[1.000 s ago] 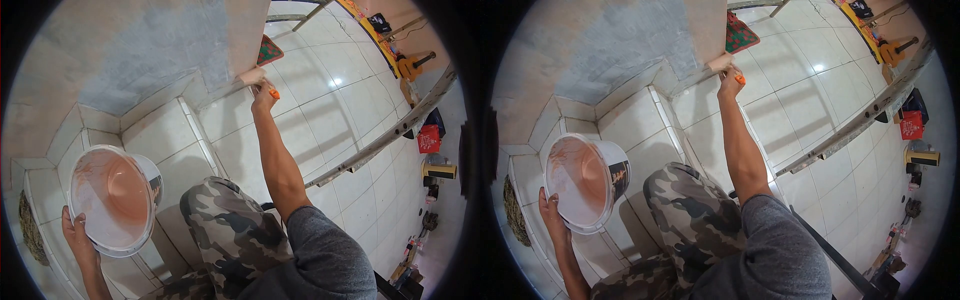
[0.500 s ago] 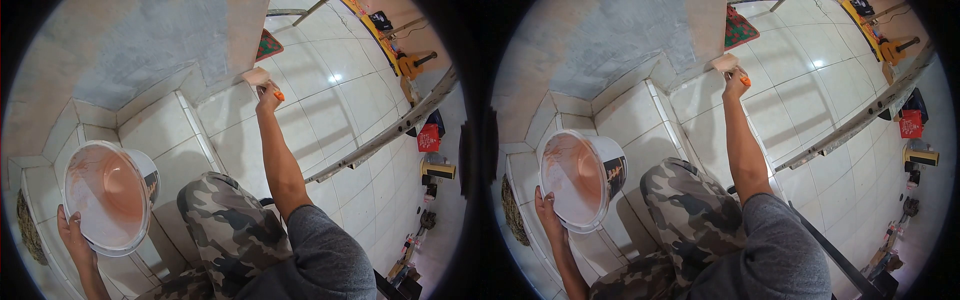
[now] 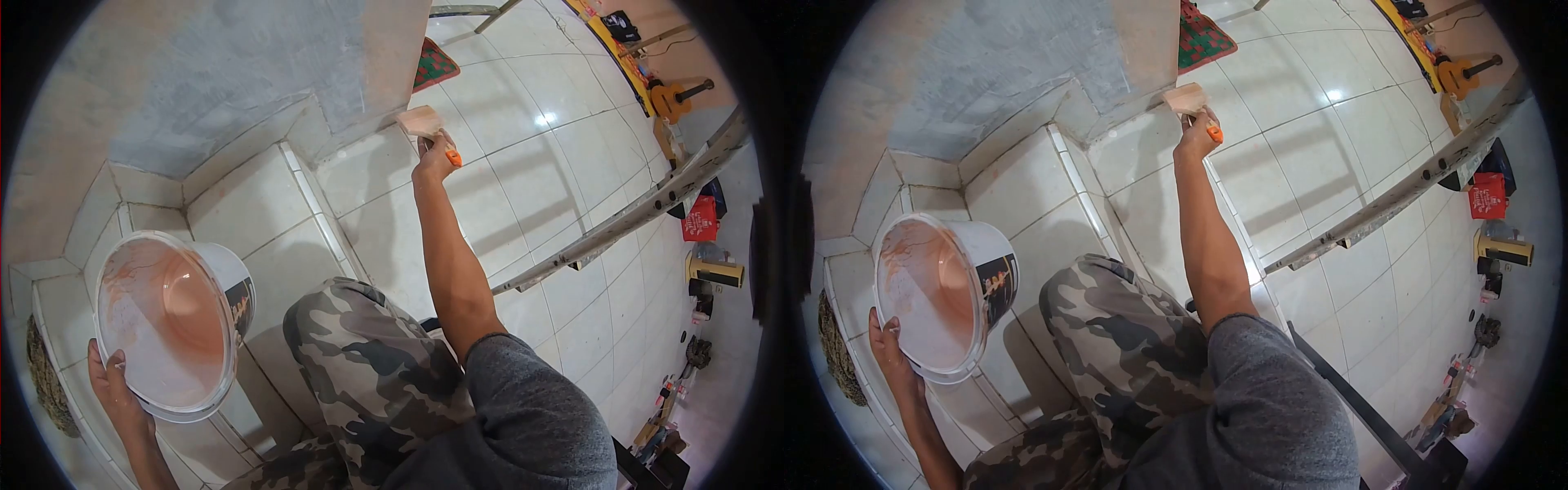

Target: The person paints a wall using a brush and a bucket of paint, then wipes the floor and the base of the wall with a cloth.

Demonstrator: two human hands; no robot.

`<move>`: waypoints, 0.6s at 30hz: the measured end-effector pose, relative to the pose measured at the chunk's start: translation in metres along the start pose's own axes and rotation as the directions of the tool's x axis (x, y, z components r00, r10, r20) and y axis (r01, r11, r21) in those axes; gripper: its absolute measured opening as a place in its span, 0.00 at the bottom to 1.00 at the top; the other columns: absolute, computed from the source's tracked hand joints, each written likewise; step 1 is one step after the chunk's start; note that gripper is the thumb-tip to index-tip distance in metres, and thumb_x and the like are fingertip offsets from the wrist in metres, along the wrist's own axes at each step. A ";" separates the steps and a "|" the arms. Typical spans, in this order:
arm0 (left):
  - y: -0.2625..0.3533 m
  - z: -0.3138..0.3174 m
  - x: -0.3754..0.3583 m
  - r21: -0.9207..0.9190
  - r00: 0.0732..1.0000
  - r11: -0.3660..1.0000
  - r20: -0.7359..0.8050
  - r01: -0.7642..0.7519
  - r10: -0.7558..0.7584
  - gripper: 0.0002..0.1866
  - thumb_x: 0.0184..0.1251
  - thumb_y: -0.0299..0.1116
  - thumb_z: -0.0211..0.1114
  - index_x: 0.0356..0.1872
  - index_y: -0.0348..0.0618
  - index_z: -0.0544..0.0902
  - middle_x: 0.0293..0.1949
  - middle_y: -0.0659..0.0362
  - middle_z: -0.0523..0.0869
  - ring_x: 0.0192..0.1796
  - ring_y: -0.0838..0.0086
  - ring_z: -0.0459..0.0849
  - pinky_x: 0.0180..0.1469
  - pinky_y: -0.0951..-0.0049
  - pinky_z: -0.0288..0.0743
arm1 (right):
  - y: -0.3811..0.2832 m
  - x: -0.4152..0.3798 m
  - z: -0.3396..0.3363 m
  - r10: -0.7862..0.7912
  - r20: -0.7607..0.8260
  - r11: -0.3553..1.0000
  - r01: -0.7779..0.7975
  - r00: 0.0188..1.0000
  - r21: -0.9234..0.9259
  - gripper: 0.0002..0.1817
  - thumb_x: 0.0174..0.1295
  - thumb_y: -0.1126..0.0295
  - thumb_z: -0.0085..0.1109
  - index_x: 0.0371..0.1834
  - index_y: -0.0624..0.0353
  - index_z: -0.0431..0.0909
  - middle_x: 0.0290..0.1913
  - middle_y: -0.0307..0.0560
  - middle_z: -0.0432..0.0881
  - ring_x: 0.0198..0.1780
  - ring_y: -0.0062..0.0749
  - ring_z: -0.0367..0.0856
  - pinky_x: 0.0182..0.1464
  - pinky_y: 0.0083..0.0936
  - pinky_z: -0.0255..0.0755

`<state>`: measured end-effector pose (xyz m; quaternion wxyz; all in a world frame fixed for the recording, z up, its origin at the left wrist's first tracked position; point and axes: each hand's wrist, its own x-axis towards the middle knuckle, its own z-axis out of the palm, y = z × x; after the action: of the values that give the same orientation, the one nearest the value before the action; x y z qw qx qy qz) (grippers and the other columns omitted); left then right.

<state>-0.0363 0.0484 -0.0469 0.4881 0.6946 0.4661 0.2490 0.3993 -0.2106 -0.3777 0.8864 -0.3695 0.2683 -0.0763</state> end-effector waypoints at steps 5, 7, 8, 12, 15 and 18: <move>-0.001 -0.001 -0.001 0.003 1.000 1.000 -0.001 -0.020 0.020 0.30 0.67 0.28 0.55 0.69 0.32 0.62 0.59 0.50 0.77 0.56 0.69 0.79 0.62 0.69 0.71 | 0.012 0.004 0.011 0.004 -0.004 0.999 -0.004 1.000 0.045 0.13 0.68 0.75 0.53 0.54 0.66 0.72 0.51 0.54 0.78 0.51 0.40 0.82 0.51 0.31 0.84; 0.000 0.000 -0.001 0.034 1.000 0.999 -0.011 -0.020 0.020 0.31 0.67 0.28 0.55 0.71 0.32 0.60 0.59 0.50 0.76 0.56 0.69 0.79 0.62 0.69 0.71 | 0.016 0.004 0.015 -0.001 0.013 0.999 0.000 1.000 0.042 0.13 0.68 0.75 0.52 0.54 0.68 0.71 0.55 0.58 0.77 0.55 0.44 0.81 0.55 0.34 0.84; 0.002 0.000 -0.001 0.036 1.000 0.999 -0.010 -0.017 0.018 0.31 0.67 0.28 0.55 0.71 0.32 0.60 0.59 0.50 0.76 0.56 0.69 0.79 0.62 0.69 0.71 | 0.018 0.003 0.015 -0.001 0.010 0.999 0.000 1.000 0.040 0.13 0.68 0.75 0.52 0.54 0.68 0.71 0.55 0.58 0.77 0.55 0.44 0.81 0.55 0.34 0.84; 0.001 -0.001 0.001 0.052 0.999 0.998 -0.039 0.023 -0.021 0.34 0.67 0.28 0.55 0.73 0.32 0.57 0.61 0.48 0.76 0.57 0.67 0.78 0.62 0.68 0.71 | 0.028 -0.001 0.014 0.057 0.007 0.996 -0.057 0.998 0.073 0.14 0.68 0.74 0.52 0.55 0.66 0.71 0.53 0.55 0.77 0.52 0.41 0.82 0.52 0.32 0.84; -0.002 -0.002 0.002 0.032 0.999 0.999 -0.041 0.038 -0.036 0.35 0.67 0.28 0.56 0.74 0.33 0.56 0.61 0.47 0.75 0.58 0.66 0.78 0.62 0.67 0.72 | 0.036 -0.004 0.010 0.091 0.036 0.990 -0.094 0.995 0.103 0.14 0.68 0.73 0.54 0.54 0.64 0.71 0.51 0.51 0.78 0.50 0.38 0.83 0.48 0.29 0.85; 0.000 -0.002 0.001 0.029 0.998 0.999 -0.044 0.042 -0.041 0.35 0.67 0.28 0.56 0.74 0.33 0.56 0.62 0.46 0.74 0.58 0.65 0.78 0.62 0.66 0.72 | 0.040 -0.007 0.008 0.108 0.057 0.988 -0.114 0.992 0.105 0.14 0.68 0.72 0.54 0.55 0.64 0.71 0.50 0.51 0.79 0.49 0.37 0.83 0.47 0.29 0.85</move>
<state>-0.0374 0.0497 -0.0465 0.4727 0.6863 0.4947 0.2468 0.3949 -0.1748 -0.3975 0.9145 -0.3072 0.2613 -0.0318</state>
